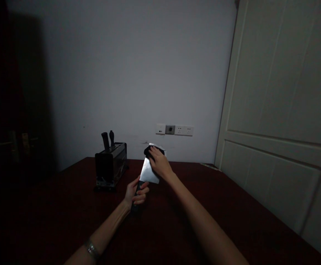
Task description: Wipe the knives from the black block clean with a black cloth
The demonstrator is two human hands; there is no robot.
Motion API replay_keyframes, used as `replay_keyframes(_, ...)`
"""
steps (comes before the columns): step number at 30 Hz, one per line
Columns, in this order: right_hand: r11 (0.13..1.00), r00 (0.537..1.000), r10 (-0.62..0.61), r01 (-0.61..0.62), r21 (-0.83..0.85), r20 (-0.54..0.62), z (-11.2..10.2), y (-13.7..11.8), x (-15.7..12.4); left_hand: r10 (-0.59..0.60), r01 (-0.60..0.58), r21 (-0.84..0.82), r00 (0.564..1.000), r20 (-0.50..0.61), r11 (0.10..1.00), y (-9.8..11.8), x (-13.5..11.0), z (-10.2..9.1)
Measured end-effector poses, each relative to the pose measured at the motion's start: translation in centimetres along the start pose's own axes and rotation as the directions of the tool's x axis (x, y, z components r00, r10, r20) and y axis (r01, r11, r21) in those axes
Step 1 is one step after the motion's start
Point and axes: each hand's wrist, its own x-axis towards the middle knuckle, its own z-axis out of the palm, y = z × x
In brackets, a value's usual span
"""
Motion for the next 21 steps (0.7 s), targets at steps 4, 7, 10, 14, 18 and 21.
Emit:
replay_keyframes(4, 0.992, 0.990, -0.084, 0.073, 0.106, 0.112, 0.7, -2.7, -4.4, 0.063, -0.063, -0.013, 0.998, 0.001, 0.998, 0.4, -0.1, -0.5)
replay_keyframes(7, 0.987, 0.980, -0.119, 0.099, 0.125, 0.161, 0.3, -2.9, -5.2, 0.053, -0.052, -0.025, 0.999, 0.013, 0.998, 0.3, -0.1, -0.7)
replay_keyframes(10, 0.993, 0.989, -0.085, 0.075, 0.086, 0.122, -0.9, -1.2, -3.0, 0.017, -0.016, -0.039, 1.000, 0.016, 0.999, 0.1, 0.0, -0.6)
replay_keyframes(14, 1.000, 1.000, 0.015, -0.015, 0.026, 0.007, -1.9, 1.4, 0.3, -0.018, 0.019, -0.027, 1.000, 0.017, 0.999, -0.3, 0.0, -0.3)
replay_keyframes(18, 0.995, 0.995, 0.080, -0.077, 0.056, -0.054, -1.3, 1.4, 0.0, -0.018, 0.018, -0.019, 1.000, 0.023, 1.000, -0.3, 0.0, -0.5)
replay_keyframes(21, 0.988, 0.997, 0.077, -0.074, 0.134, -0.022, -0.1, -0.9, -2.9, 0.039, -0.039, -0.034, 0.999, 0.006, 0.999, 0.0, -0.1, -0.8)
